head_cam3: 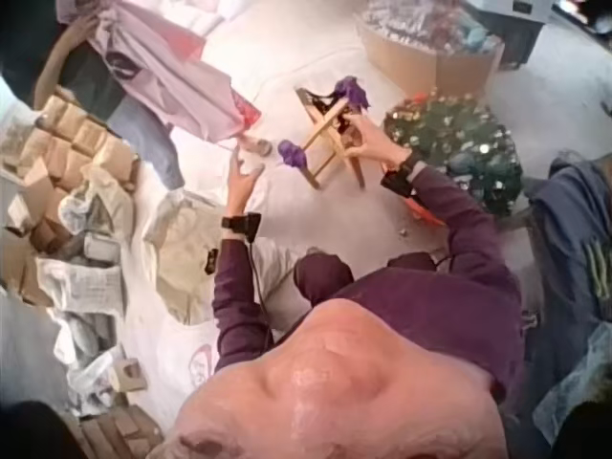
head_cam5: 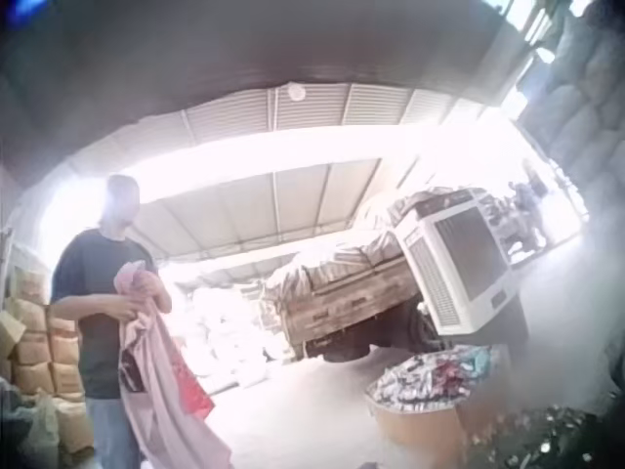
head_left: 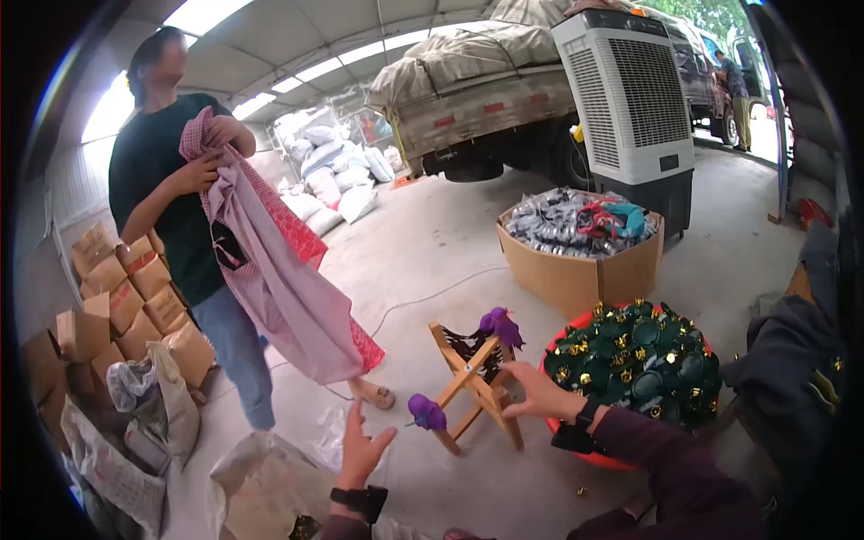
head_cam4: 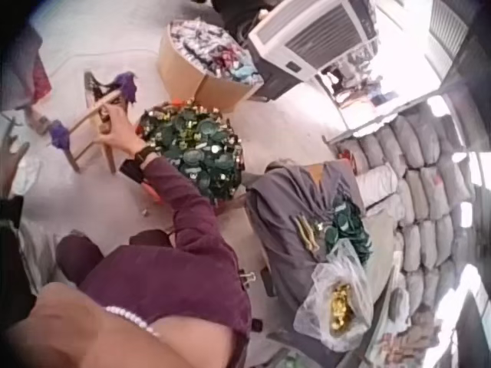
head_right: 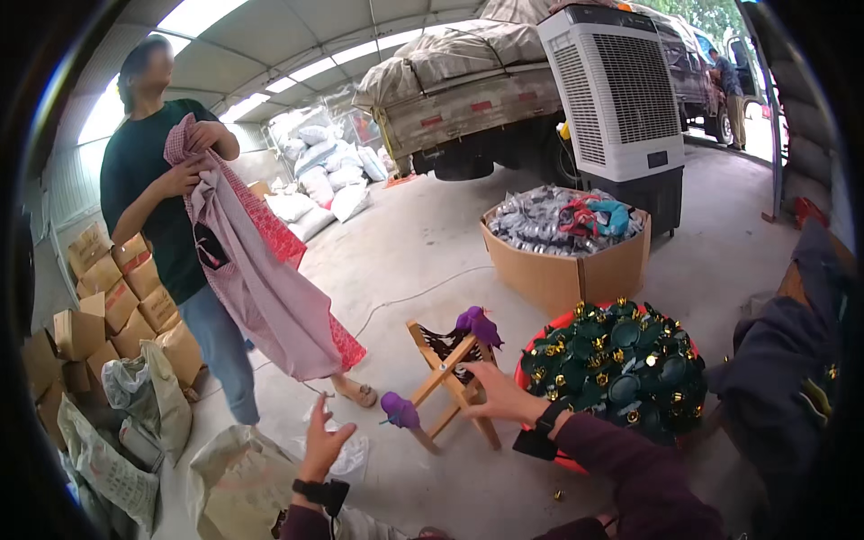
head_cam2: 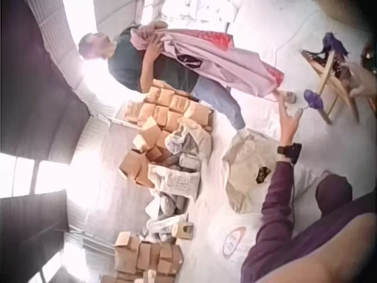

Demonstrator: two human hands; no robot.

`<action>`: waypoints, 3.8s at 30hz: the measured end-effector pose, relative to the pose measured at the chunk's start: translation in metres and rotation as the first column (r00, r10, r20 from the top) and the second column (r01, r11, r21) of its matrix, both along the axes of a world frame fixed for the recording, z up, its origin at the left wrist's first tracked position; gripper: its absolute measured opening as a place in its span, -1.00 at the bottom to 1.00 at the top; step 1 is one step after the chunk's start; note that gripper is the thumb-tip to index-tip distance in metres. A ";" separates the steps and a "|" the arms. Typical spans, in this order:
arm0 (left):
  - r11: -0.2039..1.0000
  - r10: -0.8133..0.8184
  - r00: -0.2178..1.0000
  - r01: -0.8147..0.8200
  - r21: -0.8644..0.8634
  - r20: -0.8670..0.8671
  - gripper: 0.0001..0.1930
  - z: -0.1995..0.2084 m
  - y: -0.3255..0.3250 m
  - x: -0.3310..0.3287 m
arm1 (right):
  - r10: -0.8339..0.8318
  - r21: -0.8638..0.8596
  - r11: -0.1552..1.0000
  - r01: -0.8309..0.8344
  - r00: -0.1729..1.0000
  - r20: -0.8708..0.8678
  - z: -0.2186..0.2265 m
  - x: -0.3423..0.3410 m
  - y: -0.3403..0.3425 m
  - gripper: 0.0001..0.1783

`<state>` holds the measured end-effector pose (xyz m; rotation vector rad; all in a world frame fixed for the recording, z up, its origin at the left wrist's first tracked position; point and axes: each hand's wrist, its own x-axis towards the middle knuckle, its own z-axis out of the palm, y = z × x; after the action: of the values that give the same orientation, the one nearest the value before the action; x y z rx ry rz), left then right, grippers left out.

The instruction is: The recorder is assembling small plastic decorative items with bells and ribbon using pliers and a wooden jig.

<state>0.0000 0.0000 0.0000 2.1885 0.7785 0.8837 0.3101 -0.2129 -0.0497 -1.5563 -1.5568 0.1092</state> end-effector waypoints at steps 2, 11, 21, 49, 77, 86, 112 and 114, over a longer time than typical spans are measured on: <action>0.995 0.000 0.997 0.007 0.096 -0.078 -0.06 -0.019 0.060 0.008 | -0.081 -0.056 0.995 0.082 0.997 0.018 -0.022 -0.008 0.047 0.00; 0.977 0.100 0.927 -0.021 0.214 -0.362 -0.15 -0.117 0.060 0.115 | -0.104 -0.399 0.909 0.118 0.993 0.059 -0.099 0.010 0.049 -0.08; 0.981 0.182 0.816 -0.110 0.162 -0.549 -0.58 -0.132 0.057 0.141 | -0.258 -0.391 0.860 0.327 0.941 0.220 -0.099 0.010 0.061 -0.52; 0.978 0.091 0.860 0.018 0.208 -0.502 -0.67 -0.119 -0.101 0.082 | 0.093 -0.391 0.917 0.076 0.914 0.396 -0.082 0.094 0.098 -0.82; 0.894 -0.019 0.729 0.319 0.315 -0.684 -0.51 -0.144 -0.123 0.139 | -0.565 -0.139 0.812 0.567 0.823 0.062 0.017 -0.050 -0.293 -0.67; 0.919 -0.035 0.737 0.289 0.267 -0.675 -0.49 -0.147 -0.118 0.121 | -0.856 0.386 0.019 0.922 -0.185 0.483 0.090 -0.056 -0.511 -0.59; 0.940 -0.234 0.624 0.342 -0.010 -0.746 -0.51 -0.135 -0.089 0.105 | -0.755 -0.203 0.172 0.964 0.261 0.602 0.113 0.002 -0.585 -0.41; 0.914 -0.266 0.701 0.402 0.059 -0.662 -0.49 -0.141 -0.087 0.100 | -0.786 -0.219 0.218 0.951 0.304 0.538 0.120 0.001 -0.592 -0.34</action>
<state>0.0997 -0.0874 -0.1407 2.7391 0.5571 -0.0134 0.3109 -0.8049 0.0706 -2.8398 -0.5406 -0.4655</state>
